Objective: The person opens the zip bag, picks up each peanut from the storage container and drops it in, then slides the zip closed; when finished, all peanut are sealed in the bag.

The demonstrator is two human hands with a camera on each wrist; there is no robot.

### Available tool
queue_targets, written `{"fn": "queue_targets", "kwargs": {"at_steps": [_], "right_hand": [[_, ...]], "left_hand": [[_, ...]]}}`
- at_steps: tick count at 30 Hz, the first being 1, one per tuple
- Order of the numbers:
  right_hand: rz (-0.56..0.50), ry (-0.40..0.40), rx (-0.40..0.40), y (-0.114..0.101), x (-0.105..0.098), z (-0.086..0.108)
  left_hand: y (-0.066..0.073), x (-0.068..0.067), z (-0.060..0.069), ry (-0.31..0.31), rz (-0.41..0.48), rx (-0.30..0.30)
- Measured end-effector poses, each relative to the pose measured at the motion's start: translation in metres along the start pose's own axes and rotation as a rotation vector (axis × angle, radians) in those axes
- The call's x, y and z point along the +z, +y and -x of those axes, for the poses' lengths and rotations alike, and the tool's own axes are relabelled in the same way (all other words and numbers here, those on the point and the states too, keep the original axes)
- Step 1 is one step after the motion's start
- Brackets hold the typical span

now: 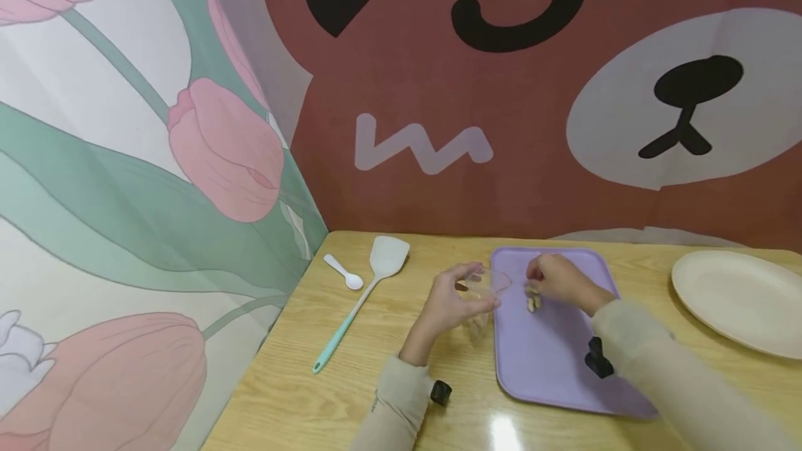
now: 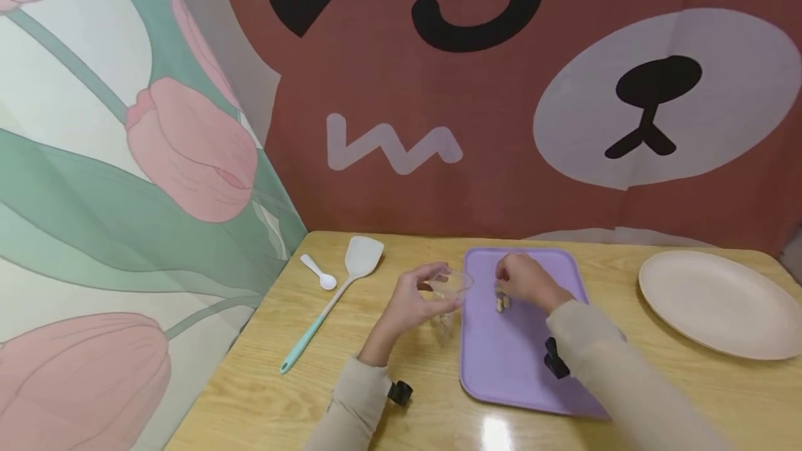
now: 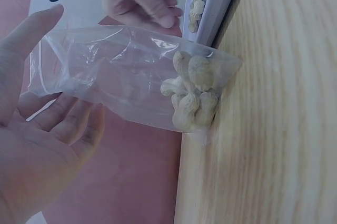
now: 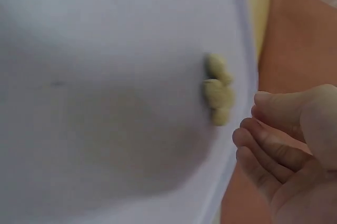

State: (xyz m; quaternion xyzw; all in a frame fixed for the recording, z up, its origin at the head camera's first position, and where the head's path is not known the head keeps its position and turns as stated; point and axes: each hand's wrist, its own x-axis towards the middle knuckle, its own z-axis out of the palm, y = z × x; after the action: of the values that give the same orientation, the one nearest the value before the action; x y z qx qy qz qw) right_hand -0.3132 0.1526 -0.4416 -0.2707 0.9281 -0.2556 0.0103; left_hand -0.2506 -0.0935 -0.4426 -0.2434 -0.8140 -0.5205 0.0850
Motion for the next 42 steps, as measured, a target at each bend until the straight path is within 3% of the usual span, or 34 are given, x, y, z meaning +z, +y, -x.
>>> {"fn": "queue_targets", "kwargs": {"at_steps": [10,19,27,32,38,42], "right_hand": [[0.021,0.016,0.039,0.01,0.012,0.004],[0.014,0.05,0.036,0.011,0.013,0.004],[-0.008,0.03,0.033,0.009,0.005,0.003],[-0.011,0.083,-0.044,-0.014,-0.015,-0.004],[0.004,0.169,-0.159,-0.061,-0.034,-0.004],[0.014,0.178,-0.229,-0.088,-0.041,0.001]], "left_hand": [[0.003,0.002,-0.002,-0.016,0.01,-0.013],[0.003,0.002,-0.001,-0.01,0.019,-0.012],[0.0,0.003,0.001,-0.02,0.017,-0.041],[-0.001,0.001,0.002,-0.021,0.015,-0.049],[0.0,-0.001,0.002,-0.033,0.006,-0.037],[0.001,-0.002,0.001,-0.038,0.006,-0.027]]}}
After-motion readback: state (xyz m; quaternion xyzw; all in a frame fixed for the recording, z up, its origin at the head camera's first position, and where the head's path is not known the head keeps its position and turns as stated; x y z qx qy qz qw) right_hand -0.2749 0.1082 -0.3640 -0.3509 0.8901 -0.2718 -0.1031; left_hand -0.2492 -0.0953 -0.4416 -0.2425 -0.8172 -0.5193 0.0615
